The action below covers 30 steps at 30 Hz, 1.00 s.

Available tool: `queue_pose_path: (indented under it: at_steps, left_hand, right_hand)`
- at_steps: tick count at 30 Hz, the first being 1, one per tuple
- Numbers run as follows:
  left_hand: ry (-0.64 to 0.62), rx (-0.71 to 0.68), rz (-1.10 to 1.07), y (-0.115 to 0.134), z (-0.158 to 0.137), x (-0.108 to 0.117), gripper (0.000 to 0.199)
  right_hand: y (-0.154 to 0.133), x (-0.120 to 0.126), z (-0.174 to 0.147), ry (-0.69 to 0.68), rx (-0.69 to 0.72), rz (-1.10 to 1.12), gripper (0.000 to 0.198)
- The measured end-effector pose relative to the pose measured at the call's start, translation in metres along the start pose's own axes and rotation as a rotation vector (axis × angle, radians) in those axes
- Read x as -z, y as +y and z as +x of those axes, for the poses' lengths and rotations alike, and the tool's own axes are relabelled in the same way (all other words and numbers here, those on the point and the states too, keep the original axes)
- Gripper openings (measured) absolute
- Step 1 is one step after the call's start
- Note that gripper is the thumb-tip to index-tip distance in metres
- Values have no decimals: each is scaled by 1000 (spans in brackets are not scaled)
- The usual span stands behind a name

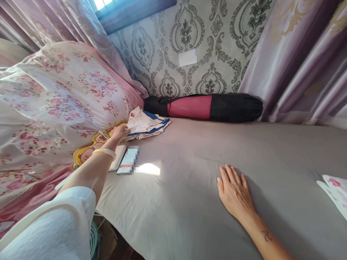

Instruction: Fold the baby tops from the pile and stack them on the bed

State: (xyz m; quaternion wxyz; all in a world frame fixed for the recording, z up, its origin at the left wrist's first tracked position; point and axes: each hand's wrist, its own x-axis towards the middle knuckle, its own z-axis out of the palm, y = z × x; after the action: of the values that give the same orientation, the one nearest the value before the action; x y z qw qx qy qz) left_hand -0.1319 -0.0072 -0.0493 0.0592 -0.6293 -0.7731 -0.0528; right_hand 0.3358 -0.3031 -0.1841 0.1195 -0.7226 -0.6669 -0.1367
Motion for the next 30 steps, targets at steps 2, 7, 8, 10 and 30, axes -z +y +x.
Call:
queue_pose_path:
  at_steps: [2, 7, 8, 10, 30]
  left_hand:
    - [7, -17, 14, 3, -1, 7, 46]
    - [54, -64, 28, 15, -2, 25, 43]
    - [67, -69, 25, 18, -2, 28, 42]
    - [93, -89, 1, 24, -3, 34, 41]
    - [177, -240, -1242, 114, -35, 94, 19]
  right_hand:
    - [0, -1, 0, 2, 1, 4, 54]
    - [-1, -1, 1, -3, -5, 15, 54]
    - [-1, -1, 1, -7, -5, 17, 55]
    - [-2, 0, 1, -15, -6, 25, 57]
    - [-4, 1, 0, 30, -3, 27, 51]
